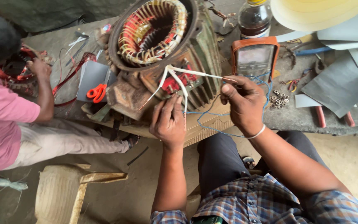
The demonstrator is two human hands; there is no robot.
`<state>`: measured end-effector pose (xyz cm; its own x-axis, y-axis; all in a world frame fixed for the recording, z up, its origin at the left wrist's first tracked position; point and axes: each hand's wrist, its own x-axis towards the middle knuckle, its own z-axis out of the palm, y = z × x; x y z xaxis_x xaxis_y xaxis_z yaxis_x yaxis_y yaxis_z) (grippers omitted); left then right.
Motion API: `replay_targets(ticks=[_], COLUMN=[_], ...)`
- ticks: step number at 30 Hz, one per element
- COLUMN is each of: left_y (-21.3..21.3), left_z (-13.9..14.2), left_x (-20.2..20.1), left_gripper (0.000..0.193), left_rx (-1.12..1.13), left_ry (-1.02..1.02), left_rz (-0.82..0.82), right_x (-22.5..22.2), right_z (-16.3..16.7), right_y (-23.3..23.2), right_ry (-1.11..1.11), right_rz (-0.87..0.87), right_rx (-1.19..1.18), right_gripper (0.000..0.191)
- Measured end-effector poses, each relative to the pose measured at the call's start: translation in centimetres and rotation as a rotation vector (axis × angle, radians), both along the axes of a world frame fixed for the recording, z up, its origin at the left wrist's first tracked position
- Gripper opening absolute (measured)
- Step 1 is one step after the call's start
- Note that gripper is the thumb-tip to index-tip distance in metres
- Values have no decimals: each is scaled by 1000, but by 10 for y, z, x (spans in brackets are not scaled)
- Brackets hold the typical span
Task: The person is repairing an electrical motor. They strip wire insulation, connect wires to terminals, and use pliers to secure connections while another person works nearby.
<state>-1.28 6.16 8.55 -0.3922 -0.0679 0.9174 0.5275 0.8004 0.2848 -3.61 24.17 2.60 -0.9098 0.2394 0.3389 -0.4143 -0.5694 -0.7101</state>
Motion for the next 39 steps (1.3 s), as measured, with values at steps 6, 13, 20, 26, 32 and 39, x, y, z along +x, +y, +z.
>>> replay_targets(ticks=[6, 13, 20, 26, 32, 39], left_y=[1, 2, 4, -1, 15, 19], left_z=[-2, -2, -5, -8, -11, -3], left_x=[1, 4, 1, 2, 9, 8], left_gripper=[13, 13, 12, 12, 21, 25], left_rx=[67, 68, 43, 34, -1, -95], left_ry=[-37, -63, -14, -31, -2, -10], left_rz=[-50, -37, -24, -9, 17, 134], right_x=[-4, -6, -19, -23, -23, -19], right_z=[-4, 1, 9, 8, 9, 12], right_y=[-5, -8, -26, -29, -27, -25], right_ry=[15, 64, 111, 115, 103, 95], right_rz=[-17, -65, 13, -46, -30, -51], right_rx=[-83, -96, -222, -178, -179, -118], right_gripper=[25, 19, 18, 17, 17, 20])
